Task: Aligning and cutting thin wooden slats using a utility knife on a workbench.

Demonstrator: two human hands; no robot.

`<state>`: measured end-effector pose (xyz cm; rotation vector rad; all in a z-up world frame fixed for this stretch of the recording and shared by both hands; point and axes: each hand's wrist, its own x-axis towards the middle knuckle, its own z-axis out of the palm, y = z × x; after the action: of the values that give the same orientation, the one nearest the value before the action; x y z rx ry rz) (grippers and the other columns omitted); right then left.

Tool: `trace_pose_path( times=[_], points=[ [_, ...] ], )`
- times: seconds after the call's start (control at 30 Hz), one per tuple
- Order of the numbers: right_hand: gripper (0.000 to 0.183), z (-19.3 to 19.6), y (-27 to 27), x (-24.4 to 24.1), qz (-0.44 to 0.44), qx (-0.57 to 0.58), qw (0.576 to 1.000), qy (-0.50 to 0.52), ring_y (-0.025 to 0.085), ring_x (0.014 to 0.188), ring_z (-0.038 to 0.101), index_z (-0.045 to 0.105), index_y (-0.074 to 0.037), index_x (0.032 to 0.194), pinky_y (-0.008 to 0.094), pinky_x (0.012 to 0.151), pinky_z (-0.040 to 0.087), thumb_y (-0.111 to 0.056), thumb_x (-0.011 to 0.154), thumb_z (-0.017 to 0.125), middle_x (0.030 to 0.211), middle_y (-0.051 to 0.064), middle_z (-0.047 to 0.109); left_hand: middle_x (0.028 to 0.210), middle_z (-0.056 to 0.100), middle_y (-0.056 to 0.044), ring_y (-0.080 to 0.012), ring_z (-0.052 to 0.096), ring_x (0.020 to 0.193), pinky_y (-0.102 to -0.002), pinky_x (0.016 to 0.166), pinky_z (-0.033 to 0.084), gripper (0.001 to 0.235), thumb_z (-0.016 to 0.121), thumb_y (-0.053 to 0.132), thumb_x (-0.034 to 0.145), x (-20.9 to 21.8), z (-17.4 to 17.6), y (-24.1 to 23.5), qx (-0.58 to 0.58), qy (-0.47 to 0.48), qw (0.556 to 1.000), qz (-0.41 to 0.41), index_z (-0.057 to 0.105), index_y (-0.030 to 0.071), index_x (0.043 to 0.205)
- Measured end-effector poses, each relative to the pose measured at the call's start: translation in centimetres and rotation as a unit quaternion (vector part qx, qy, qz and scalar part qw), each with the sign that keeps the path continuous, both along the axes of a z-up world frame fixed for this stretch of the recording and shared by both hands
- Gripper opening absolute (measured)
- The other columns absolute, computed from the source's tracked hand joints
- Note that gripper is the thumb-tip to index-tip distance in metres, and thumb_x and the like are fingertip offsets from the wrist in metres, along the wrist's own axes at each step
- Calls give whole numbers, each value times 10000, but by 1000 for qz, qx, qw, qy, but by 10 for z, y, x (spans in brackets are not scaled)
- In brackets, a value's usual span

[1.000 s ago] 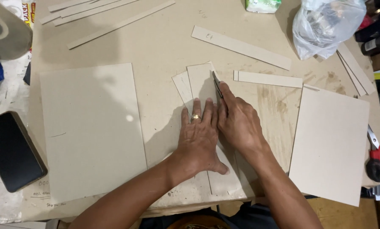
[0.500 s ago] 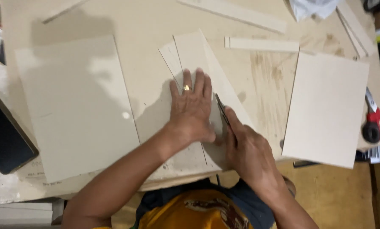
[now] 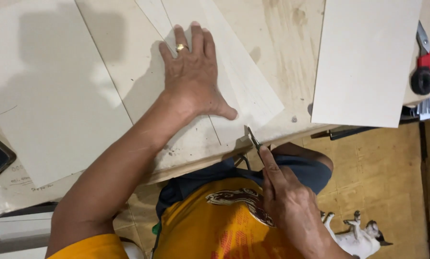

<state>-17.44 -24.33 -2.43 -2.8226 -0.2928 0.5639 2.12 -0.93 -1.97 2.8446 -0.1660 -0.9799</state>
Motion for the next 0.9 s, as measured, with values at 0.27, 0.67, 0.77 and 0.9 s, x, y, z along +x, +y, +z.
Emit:
trace_pose_path(
  times=[0.27,0.67,0.77,0.9],
  points=[
    [720,0,3,-11,-40,-49,997,46,435,517,573,220,-399,1638,601,430,435,-305,999,537,912,74,608,1693,-147,-231,-501,-107,1528,-718,1186,52,1767,942,835,464,4,-7,-1,12,3,1000,9,-110,-9,1606],
    [431,18,-4,44,-43,151,961,-227,311,977,756,643,-69,1389,410,843,573,-228,989,626,1270,146,737,1697,-103,-248,-502,-87,1523,-682,1189,54,1710,934,886,544,-8,9,3,-13,-32,999,5,-56,-3,1619],
    [495,-1,19,104,-85,197,963,-162,265,1296,622,551,-112,1478,385,983,505,-277,1012,528,1436,97,640,1699,-144,-255,-490,-120,1532,-637,1216,7,1669,957,817,615,-11,19,4,-34,-14,999,16,-96,-2,1618],
    [544,-4,62,170,20,224,961,-158,405,1022,708,417,-116,1557,465,778,561,-171,1024,514,1357,226,661,1703,-196,-236,-473,-149,1539,-637,1225,-5,1645,948,783,643,-7,24,8,-33,12,999,20,-132,28,1627]
  ],
)
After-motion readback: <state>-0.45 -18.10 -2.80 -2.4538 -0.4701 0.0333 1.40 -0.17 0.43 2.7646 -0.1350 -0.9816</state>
